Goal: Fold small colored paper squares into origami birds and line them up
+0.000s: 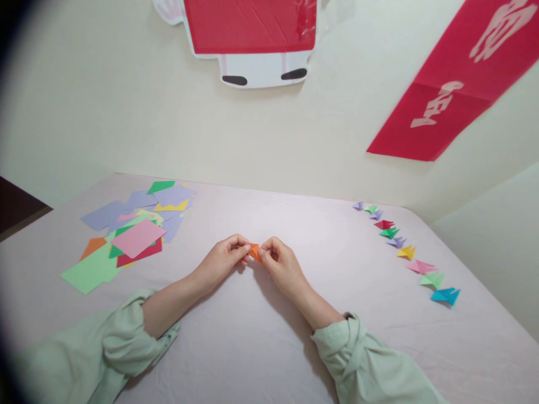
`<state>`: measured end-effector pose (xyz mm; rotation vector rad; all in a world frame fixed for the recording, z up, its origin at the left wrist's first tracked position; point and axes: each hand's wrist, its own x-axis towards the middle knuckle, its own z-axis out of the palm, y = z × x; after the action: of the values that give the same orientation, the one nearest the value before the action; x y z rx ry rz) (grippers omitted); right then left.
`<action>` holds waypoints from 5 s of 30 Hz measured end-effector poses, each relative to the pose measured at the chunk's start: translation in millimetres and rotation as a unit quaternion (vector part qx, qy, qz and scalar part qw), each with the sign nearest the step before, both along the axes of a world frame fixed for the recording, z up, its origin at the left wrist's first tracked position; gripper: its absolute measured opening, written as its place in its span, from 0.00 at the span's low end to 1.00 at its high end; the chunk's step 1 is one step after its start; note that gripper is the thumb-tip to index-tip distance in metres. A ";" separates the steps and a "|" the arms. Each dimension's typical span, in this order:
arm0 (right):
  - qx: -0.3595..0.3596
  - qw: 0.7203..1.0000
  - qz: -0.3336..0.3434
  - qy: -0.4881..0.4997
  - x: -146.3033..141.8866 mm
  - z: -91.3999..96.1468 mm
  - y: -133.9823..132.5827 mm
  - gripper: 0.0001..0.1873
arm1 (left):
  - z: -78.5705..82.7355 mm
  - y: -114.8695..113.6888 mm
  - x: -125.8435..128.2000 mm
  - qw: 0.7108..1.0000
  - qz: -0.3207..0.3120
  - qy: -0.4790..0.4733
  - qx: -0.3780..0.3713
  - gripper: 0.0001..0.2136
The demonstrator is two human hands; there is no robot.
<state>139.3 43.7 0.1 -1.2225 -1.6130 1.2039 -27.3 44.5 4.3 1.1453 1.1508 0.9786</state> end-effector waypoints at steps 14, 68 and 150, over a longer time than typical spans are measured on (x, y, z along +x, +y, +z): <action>0.181 0.967 -0.007 -0.178 -0.1 -2.5 -7.5 0.07 | -1.7 -0.4 1.2 0.999 0.008 -0.042 -0.002 0.07; 0.101 0.993 0.009 -0.055 0.3 -1.7 -4.1 0.12 | -13.7 -1.4 0.9 0.998 0.009 -0.025 0.059 0.03; 0.052 0.998 0.014 0.024 0.5 -8.8 0.5 0.05 | -20.5 -4.2 2.9 0.992 0.027 0.022 0.119 0.07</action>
<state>139.8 44.2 -8.7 -1.1018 -1.6409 1.1441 -24.3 40.3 -16.2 1.3372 1.1267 1.1603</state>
